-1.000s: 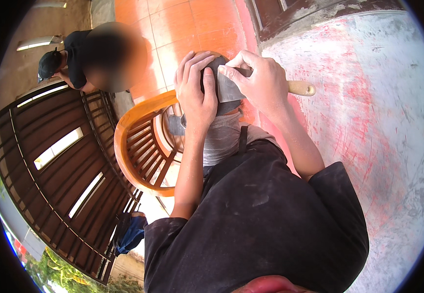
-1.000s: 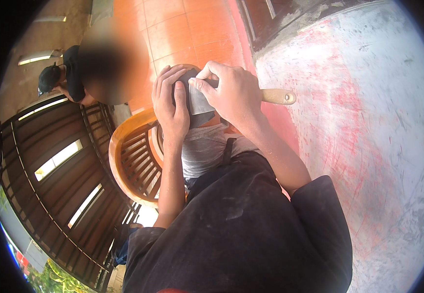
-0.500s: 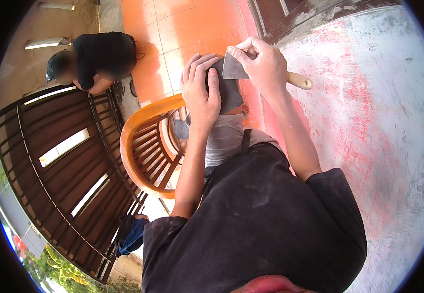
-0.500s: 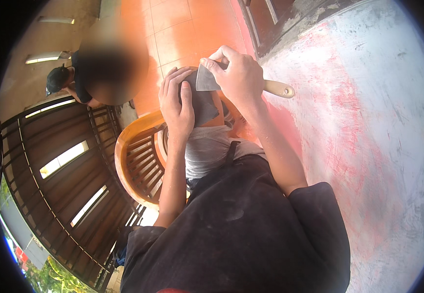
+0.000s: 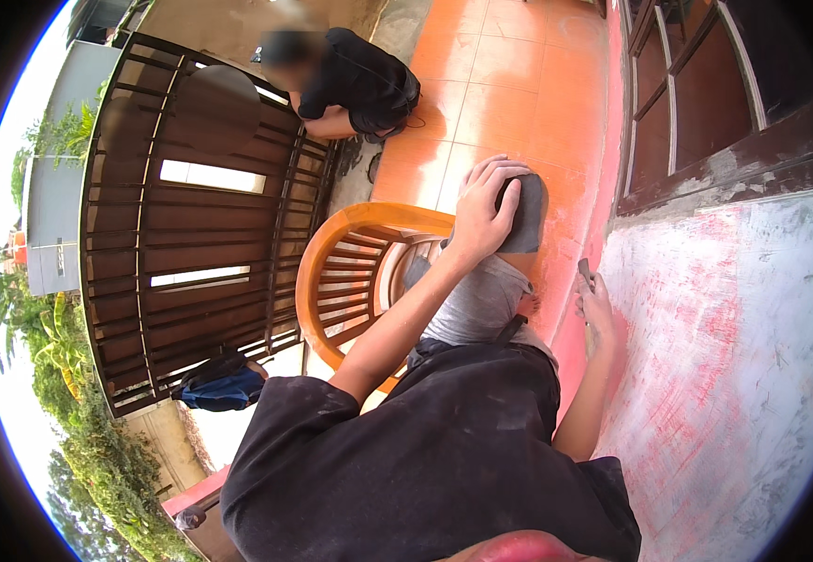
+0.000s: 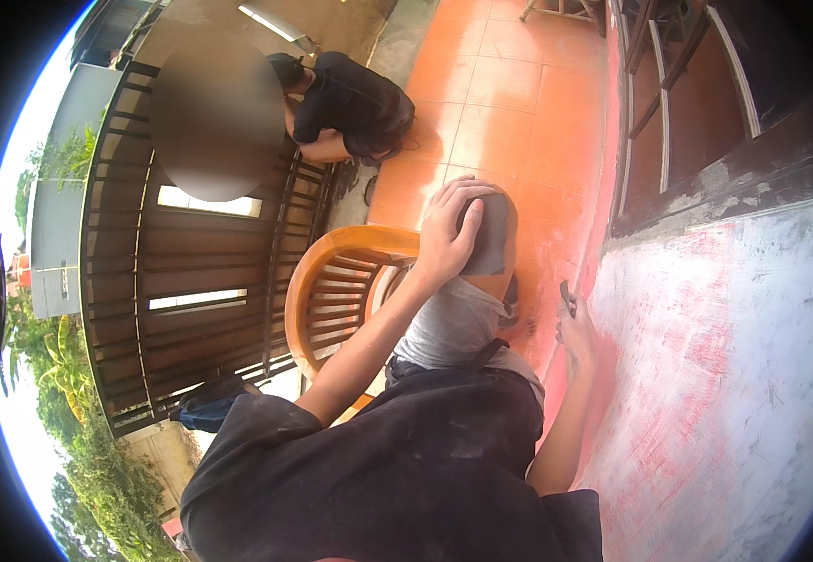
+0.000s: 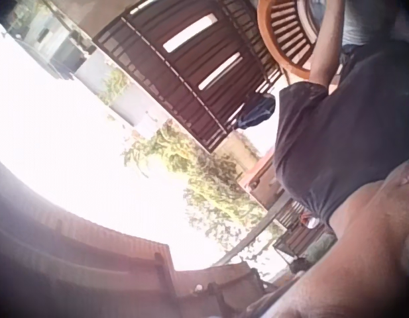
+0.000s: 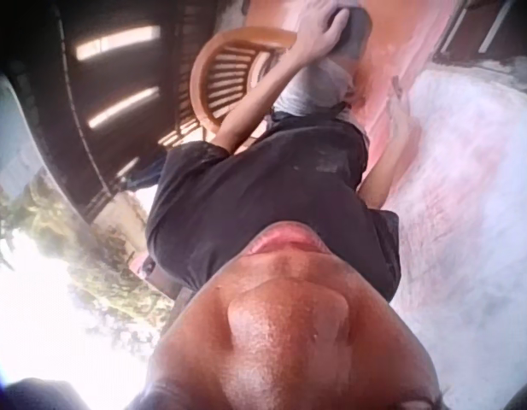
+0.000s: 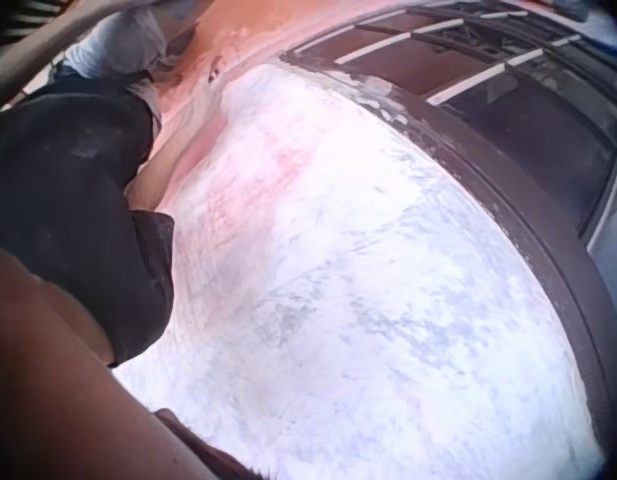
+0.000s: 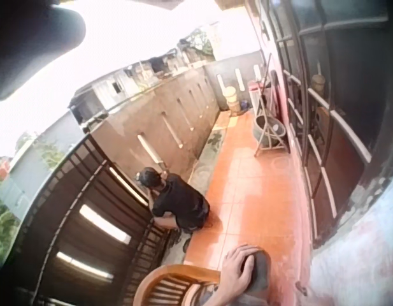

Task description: The person sharpens a metal scraper using a sharpening stone. They hold the stone in one hand and the scraper in the other, rubbing the blade against the stone to hone the edge. The person stands on a chair to reach the work area.

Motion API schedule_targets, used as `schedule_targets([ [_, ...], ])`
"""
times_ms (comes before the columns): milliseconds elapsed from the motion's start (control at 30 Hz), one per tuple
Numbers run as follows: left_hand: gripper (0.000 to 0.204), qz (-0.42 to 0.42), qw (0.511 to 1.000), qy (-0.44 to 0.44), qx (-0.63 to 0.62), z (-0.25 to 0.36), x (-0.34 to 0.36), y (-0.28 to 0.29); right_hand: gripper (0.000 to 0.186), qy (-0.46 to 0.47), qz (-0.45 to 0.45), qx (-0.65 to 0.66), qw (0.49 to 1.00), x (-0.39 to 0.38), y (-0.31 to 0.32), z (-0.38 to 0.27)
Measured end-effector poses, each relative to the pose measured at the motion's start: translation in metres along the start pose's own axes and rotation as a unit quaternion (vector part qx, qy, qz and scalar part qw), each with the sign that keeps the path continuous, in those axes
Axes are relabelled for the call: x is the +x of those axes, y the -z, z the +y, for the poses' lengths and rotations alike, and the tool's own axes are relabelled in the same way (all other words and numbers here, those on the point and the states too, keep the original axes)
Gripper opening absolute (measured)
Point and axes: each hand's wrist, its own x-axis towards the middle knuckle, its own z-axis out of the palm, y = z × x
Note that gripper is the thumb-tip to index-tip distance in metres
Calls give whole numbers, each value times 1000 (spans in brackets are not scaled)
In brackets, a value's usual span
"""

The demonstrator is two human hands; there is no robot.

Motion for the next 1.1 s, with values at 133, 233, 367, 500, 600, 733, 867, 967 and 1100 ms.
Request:
schedule_targets([
  [133, 23, 7, 1000, -7, -7, 0, 4, -8, 48, -17, 32, 54, 998, -4, 10, 62],
  [233, 23, -2, 1000, 1, -16, 6, 6, -12, 48, -39, 32, 43, 998, -37, 9, 35],
  [367, 22, 0, 1000, -7, -9, 11, 2, -21, 41, 50, -4, 59, 997, -30, 18, -8],
  [500, 21, -5, 1000, -8, -3, 19, -1, -24, 48, 199, 93, 144, 965, -32, 5, -70],
  [600, 21, 0, 1000, -11, -1, 21, -4, -20, 51, 186, 91, 57, 977, -66, 1, -128],
  [733, 21, 9, 1000, 0, 3, 18, -8, -14, 50, 189, 3, 23, 982, -75, -6, -149],
  [867, 23, 13, 1000, 8, 19, 15, -9, 0, 50, 199, -49, 27, 978, -83, -20, -158],
  [967, 22, 23, 1000, 15, 14, 13, -9, 6, 56, 255, -94, 47, 961, -78, -24, -155],
  [1100, 23, 20, 1000, 14, 17, 10, -10, 4, 62, 319, -113, -7, 941, -82, -23, -168],
])
